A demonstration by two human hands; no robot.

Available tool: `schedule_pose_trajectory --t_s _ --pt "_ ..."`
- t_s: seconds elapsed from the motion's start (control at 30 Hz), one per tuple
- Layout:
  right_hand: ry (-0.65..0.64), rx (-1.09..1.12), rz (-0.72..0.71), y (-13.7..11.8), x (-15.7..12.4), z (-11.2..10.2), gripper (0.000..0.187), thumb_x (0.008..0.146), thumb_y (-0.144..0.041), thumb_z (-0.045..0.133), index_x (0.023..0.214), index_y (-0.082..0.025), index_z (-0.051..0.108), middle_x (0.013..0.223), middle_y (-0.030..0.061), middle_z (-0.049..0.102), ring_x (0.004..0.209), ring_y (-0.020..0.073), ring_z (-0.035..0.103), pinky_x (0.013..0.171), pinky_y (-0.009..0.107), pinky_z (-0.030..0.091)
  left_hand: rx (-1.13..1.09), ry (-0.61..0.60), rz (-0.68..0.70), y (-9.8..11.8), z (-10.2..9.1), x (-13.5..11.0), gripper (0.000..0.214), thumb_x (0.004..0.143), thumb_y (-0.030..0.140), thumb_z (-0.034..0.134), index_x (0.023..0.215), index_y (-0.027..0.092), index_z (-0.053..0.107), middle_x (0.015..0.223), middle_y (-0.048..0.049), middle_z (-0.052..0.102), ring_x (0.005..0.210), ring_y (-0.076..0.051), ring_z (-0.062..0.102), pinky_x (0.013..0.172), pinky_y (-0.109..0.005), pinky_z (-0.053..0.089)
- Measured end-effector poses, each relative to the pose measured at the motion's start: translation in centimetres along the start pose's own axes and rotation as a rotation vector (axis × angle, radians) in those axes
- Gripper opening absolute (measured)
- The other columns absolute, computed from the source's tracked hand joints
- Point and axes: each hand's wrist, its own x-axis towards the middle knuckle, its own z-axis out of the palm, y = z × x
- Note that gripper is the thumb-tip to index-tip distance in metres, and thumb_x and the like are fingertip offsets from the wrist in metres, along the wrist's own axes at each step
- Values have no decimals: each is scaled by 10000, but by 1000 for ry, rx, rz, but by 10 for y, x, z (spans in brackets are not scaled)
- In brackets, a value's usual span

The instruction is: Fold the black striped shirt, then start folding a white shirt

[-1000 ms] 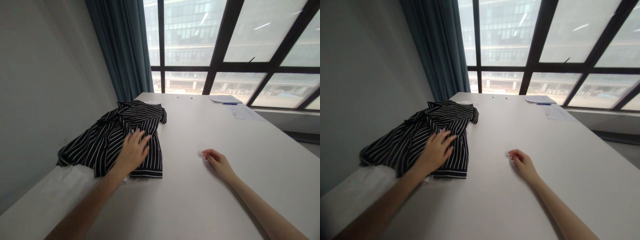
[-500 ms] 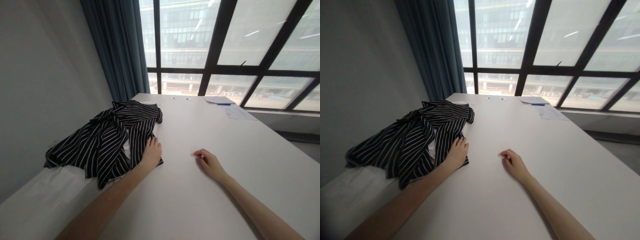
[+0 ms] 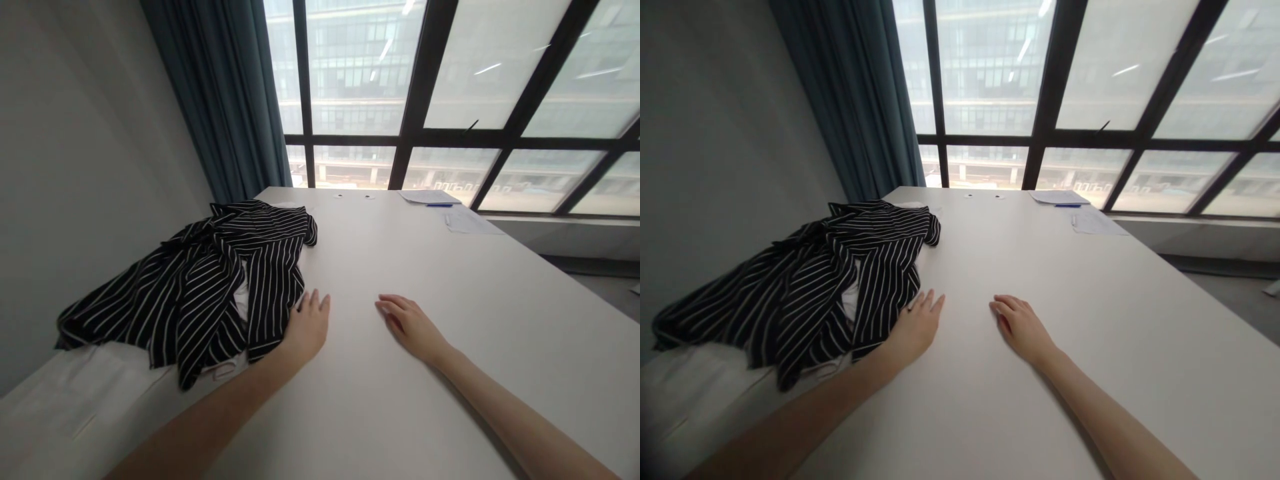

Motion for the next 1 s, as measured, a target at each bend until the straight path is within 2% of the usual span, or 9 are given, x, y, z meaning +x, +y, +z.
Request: schedule_pose_trajectory --t_s 0.07,0.13,0.2,0.27,0.37,0.47,0.53,0.67,1.0 --pt "-1 -16 -4 0 0 0 341 919 -147 445 1206 -202 622 1276 109 636 1191 245 575 1003 447 471 28 -120 -150 -10 -17 -4 422 960 105 341 1345 51 505 1333 -280 551 1152 -344 618 838 -434 545" --pt "2 -22 -2 -1 0 -1 339 923 -152 440 1201 -210 624 1269 108 639 1183 245 579 997 447 477 23 -185 -176 -18 -34 -8 350 952 78 341 1173 27 607 1080 -249 686 973 -308 700 767 -384 560" --pt "5 -22 1 -2 1 -2 335 926 -157 436 1197 -210 627 1262 112 641 1178 246 581 991 448 480 27 -171 -156 -21 -46 -10 353 931 19 315 1080 39 634 934 -203 715 917 -292 714 748 -375 559" --pt "3 -21 3 -3 1 -2 338 925 -155 432 1197 -202 627 1259 118 642 1179 248 581 991 451 478 36 -84 -112 -17 -49 -9 372 915 -12 299 1070 63 629 938 -183 707 921 -284 706 725 -368 559" --pt "-4 -20 4 -3 2 -2 345 916 -145 438 1201 -193 626 1260 121 642 1179 247 581 996 450 474 -15 93 83 -2 -32 -4 363 910 3 349 1139 110 609 1058 -153 685 998 -262 670 754 -355 563" --pt "0 -17 2 -2 2 -1 349 915 -144 442 1207 -200 626 1268 117 640 1185 244 578 994 443 479 -176 210 312 14 -2 -1 428 911 35 396 1312 127 516 1307 -140 599 1222 -232 560 989 -365 494" --pt "3 -15 -1 -1 2 0 354 917 -140 440 1210 -205 628 1271 113 640 1188 241 579 996 438 480 -272 246 387 20 15 -1 451 917 83 420 1363 127 471 1433 -134 505 1344 -224 452 1105 -376 402" --pt "-22 -28 -11 1 0 -2 366 927 -149 437 1242 -198 618 1297 111 629 1206 234 572 1023 433 464 -341 235 395 20 28 -2 456 939 171 420 1394 170 449 1507 -91 431 1417 -235 350 1167 -447 306" --pt "-72 -49 -8 5 -2 -4 377 951 -197 440 1299 -225 582 1356 91 595 1286 243 510 1050 461 427 -328 205 352 10 25 3 454 963 250 427 1416 221 437 1532 -75 397 1430 -225 330 1168 -493 262"
